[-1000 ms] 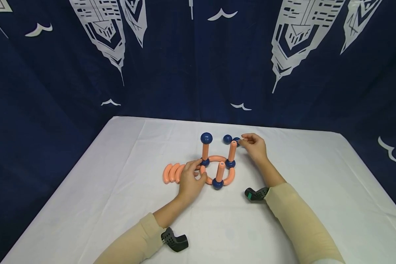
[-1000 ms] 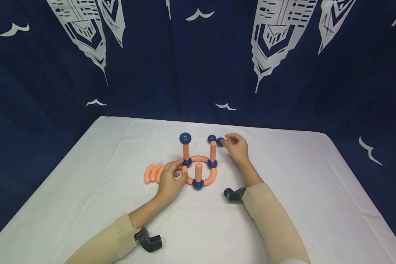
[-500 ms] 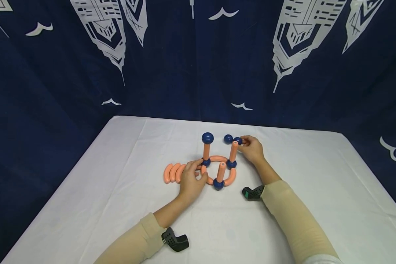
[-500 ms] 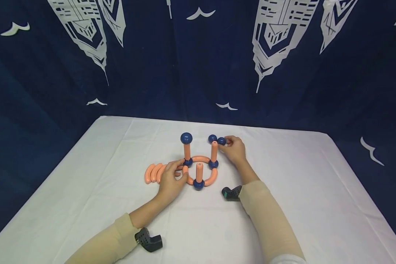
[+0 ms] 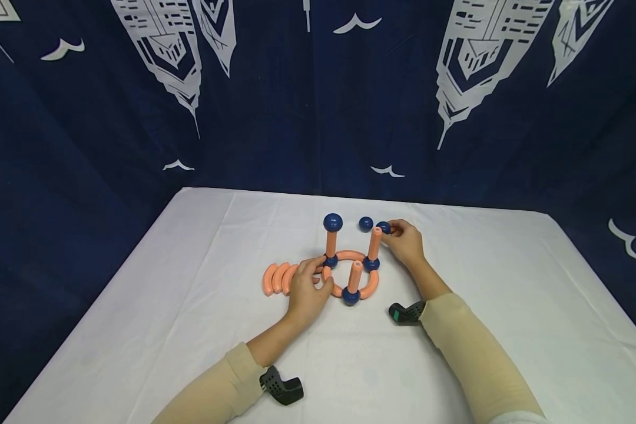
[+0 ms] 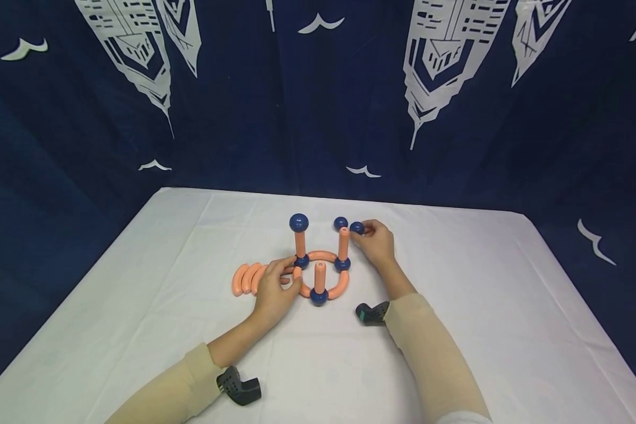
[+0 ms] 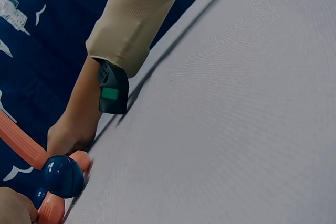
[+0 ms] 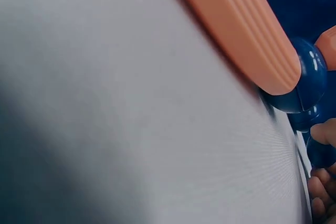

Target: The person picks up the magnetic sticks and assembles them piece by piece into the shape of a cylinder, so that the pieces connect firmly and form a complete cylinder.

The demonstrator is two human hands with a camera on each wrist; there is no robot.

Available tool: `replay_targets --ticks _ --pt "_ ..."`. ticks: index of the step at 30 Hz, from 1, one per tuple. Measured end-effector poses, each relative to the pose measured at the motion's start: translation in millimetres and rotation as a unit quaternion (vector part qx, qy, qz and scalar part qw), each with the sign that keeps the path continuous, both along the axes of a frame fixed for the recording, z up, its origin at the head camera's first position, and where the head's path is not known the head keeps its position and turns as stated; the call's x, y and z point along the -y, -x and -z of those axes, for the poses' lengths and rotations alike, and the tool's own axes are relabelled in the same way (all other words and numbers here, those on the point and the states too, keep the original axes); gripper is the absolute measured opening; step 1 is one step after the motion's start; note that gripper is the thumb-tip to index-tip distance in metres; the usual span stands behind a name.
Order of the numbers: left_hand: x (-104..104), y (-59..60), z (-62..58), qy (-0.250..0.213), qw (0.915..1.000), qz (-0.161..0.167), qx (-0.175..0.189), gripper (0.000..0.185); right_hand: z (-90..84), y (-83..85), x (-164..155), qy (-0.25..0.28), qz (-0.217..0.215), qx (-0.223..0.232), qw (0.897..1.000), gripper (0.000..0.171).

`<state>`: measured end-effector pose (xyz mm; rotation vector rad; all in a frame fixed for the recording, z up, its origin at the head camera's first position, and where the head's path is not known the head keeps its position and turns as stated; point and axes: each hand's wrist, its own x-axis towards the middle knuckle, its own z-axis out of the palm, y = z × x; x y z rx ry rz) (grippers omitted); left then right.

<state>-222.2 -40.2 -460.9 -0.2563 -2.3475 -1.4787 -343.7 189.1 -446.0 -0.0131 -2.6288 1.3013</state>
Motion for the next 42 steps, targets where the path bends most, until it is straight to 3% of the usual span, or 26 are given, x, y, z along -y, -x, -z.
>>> replay_targets --ticks 9,27,42 --pt "-0.3 0.0 0.4 0.003 1.0 0.0 -0.007 0.043 -8.7 -13.1 -5.6 0.045 -0.009 0.011 0.999 0.046" --pt "-1.7 -0.7 0.5 -0.002 1.0 0.004 -0.005 0.044 -32.1 -42.5 -15.7 0.055 -0.028 -0.043 0.997 0.042" --pt "0.5 -1.6 0.1 -0.007 0.9999 0.008 -0.001 0.044 -54.2 -80.1 -13.2 0.104 -0.071 -0.107 0.986 0.037"
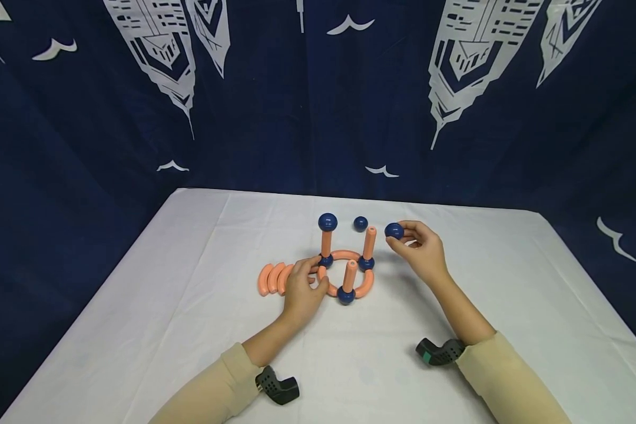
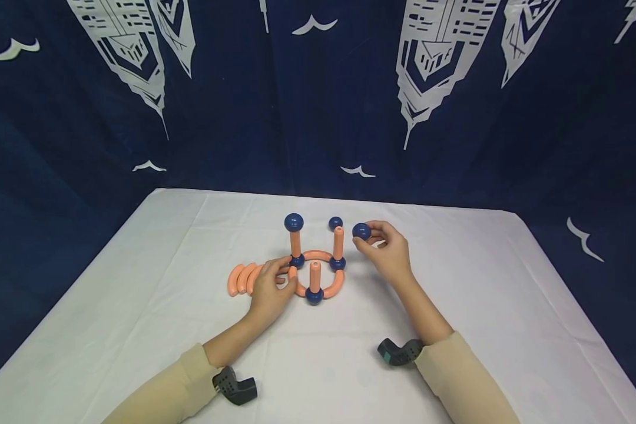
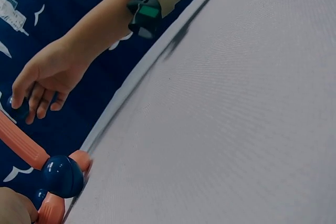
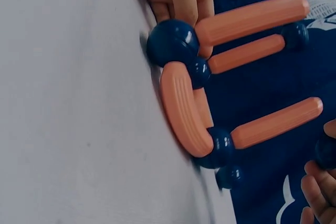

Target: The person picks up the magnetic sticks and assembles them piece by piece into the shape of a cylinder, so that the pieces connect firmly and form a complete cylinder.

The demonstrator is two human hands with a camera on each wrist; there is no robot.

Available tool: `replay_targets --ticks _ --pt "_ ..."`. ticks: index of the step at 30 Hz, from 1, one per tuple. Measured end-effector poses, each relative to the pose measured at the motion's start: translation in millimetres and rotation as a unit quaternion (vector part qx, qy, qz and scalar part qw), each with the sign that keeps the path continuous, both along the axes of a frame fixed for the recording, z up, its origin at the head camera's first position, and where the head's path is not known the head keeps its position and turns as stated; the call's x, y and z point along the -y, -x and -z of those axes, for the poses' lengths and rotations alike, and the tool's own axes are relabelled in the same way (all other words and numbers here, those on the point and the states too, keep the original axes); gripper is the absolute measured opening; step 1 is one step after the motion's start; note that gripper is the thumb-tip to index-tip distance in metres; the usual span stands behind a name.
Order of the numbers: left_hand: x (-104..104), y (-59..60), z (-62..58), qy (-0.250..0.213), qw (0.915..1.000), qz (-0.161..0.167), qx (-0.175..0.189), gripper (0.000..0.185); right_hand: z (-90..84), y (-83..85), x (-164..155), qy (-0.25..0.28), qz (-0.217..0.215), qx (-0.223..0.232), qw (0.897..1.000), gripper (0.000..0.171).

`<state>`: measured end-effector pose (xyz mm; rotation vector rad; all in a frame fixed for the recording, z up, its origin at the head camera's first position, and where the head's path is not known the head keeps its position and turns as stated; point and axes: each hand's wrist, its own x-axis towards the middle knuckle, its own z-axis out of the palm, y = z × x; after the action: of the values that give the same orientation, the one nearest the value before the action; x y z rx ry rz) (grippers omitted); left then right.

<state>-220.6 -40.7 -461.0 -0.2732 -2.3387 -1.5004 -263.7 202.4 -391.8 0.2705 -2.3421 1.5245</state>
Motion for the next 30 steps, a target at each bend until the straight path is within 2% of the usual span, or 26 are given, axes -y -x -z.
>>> replay_targets --ticks 11,21,28,30 --pt "-0.1 0.6 -0.4 0.004 1.0 -0.002 0.002 0.043 -8.4 -20.7 5.2 0.005 -0.006 -0.039 0.999 0.031" --pt "0.4 0.9 0.4 0.004 1.0 -0.003 -0.004 0.043 -16.6 -35.7 19.7 0.026 -0.05 -0.052 0.997 0.03" --pt "0.3 0.5 0.0 0.004 1.0 0.0 0.002 0.043 -40.9 -57.1 37.4 0.033 -0.098 -0.066 0.992 0.029" --pt "0.3 0.6 0.0 0.004 1.0 -0.001 0.003 0.043 -35.7 -53.6 37.6 0.038 -0.107 -0.068 0.991 0.03"
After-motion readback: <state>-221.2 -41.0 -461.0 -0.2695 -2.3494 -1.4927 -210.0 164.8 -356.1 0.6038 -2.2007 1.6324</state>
